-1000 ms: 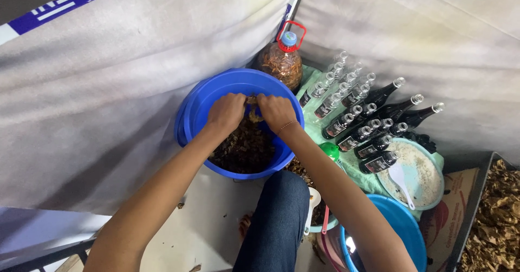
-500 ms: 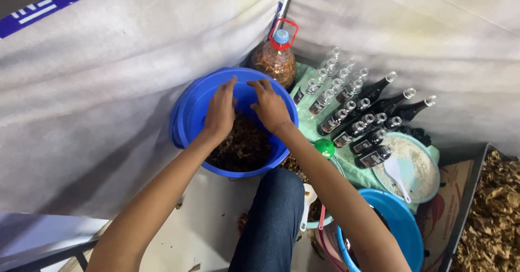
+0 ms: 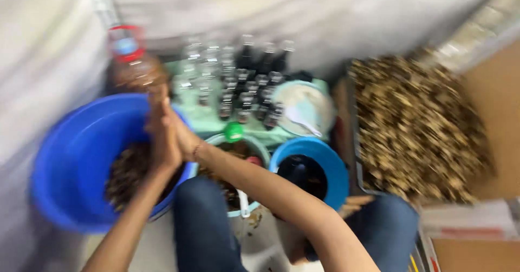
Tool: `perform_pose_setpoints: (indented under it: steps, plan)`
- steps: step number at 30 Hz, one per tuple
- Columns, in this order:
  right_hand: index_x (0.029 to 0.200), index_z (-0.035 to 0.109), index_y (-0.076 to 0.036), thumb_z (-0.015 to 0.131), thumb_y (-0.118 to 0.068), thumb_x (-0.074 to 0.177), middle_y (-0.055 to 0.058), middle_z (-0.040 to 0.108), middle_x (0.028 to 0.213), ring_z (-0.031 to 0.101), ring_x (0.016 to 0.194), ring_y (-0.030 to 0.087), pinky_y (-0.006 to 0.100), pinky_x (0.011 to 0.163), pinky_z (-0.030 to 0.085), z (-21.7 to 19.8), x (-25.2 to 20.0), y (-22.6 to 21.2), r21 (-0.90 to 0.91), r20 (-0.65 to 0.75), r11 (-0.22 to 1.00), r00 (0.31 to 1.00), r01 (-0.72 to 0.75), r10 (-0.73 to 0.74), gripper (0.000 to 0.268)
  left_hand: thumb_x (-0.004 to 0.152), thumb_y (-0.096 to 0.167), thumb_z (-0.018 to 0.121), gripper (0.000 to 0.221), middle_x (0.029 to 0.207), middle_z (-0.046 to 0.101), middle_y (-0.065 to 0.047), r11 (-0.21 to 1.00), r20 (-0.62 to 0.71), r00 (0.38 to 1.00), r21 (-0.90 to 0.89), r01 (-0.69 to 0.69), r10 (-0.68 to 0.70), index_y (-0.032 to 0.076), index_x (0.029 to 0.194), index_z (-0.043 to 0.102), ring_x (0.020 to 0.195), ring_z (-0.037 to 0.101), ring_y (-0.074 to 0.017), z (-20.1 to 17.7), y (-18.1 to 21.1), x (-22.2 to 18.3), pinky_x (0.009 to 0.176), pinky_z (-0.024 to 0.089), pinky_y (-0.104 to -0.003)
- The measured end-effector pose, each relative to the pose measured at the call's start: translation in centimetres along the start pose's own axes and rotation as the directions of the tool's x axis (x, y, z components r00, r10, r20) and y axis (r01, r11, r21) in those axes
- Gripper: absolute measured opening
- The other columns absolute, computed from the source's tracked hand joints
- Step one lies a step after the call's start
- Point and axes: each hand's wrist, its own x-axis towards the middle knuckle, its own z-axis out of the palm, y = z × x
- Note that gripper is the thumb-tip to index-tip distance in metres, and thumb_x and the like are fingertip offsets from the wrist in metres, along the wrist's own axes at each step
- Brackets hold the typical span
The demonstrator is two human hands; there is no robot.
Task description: The person is crushing dried leaves by hand, taking them from a large metal tray and placing the crushed pieces into a blue plastic bucket.
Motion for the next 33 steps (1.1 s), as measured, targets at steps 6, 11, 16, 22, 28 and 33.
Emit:
perform_pose_setpoints:
  steps: [6,11,16,22,28,33]
  plan:
    - [0.124,0.069,-0.018,0.066,-0.051,0.107,0.006,0.069,0.113,0.072,0.098,0.026,0.047,0.093,0.056,-8.8,-4.4,-1.0,0.287,-0.051,0.958,0.998,-0.016,0.032,0.037,0.121,0.043,0.033,0.050,0.139,0.063,-0.022,-0.246,-0.466,0.829,-0.882,-0.403,0.311,0.010,0.154,0.054,0.107,0.068,-0.0463,-4.1,-10.0,1.3,0.078,0.058,-0.061]
    - [0.102,0.074,-0.024,0.076,-0.041,0.086,0.002,0.074,0.076,0.077,0.081,0.029,0.044,0.077,0.060,-20.9,-13.7,-6.7,-0.758,-0.246,0.651,0.908,0.037,-0.338,0.023,0.116,0.040,0.039,0.025,0.077,0.077,-0.015,-0.087,-0.526,0.567,-0.777,-0.624,0.634,0.032,0.132,0.056,0.084,0.080,-0.0360,-12.7,-6.1,-3.1,0.078,0.062,-0.052]
    - [0.106,0.072,-0.025,0.070,-0.034,0.091,-0.002,0.069,0.069,0.073,0.075,0.025,0.041,0.072,0.058,-35.1,-24.4,-9.4,-0.812,-0.532,0.488,0.751,-0.320,-0.391,0.018,0.101,0.033,0.060,0.034,0.085,0.078,-0.003,-0.385,-0.646,0.407,-0.736,-0.557,0.646,0.029,0.134,0.055,0.090,0.077,-0.0286,-23.0,-2.8,-9.4,0.083,0.058,-0.046]
    - [0.127,0.055,-0.019,0.075,-0.038,0.091,0.007,0.057,0.112,0.059,0.109,0.029,0.043,0.085,0.056,-46.6,-39.5,-12.3,-0.579,-0.705,0.195,0.366,-0.792,-0.607,0.045,0.098,0.024,0.067,0.027,0.093,0.075,-0.006,-0.643,-0.897,0.265,-0.438,-0.628,0.352,0.018,0.124,0.063,0.099,0.072,-0.0299,-33.2,-0.3,-16.5,0.099,0.053,-0.045]
    - [0.152,0.034,-0.013,0.073,-0.063,0.085,0.027,0.045,0.138,0.052,0.127,0.050,0.062,0.101,0.049,-54.6,-49.8,-9.4,-0.360,-0.804,0.359,0.091,-0.861,-0.588,0.092,0.101,0.035,0.065,0.048,0.139,0.052,-0.024,-0.730,-0.937,0.138,-0.337,-0.595,0.320,0.003,0.136,0.059,0.125,0.057,-0.0477,-40.4,0.4,-24.3,0.111,0.042,-0.059]
    - [0.164,0.018,-0.029,0.020,-0.096,0.066,0.037,0.035,0.149,0.054,0.122,0.055,0.064,0.096,0.051,-56.9,-50.2,-9.0,-0.356,-0.928,0.360,0.280,-0.863,-0.246,0.118,0.099,0.027,0.065,0.054,0.143,0.050,-0.033,-0.746,-0.984,0.129,-0.177,-0.641,0.123,-0.011,0.137,0.058,0.131,0.051,-0.0488,-44.9,1.8,-29.3,0.119,0.031,-0.057]
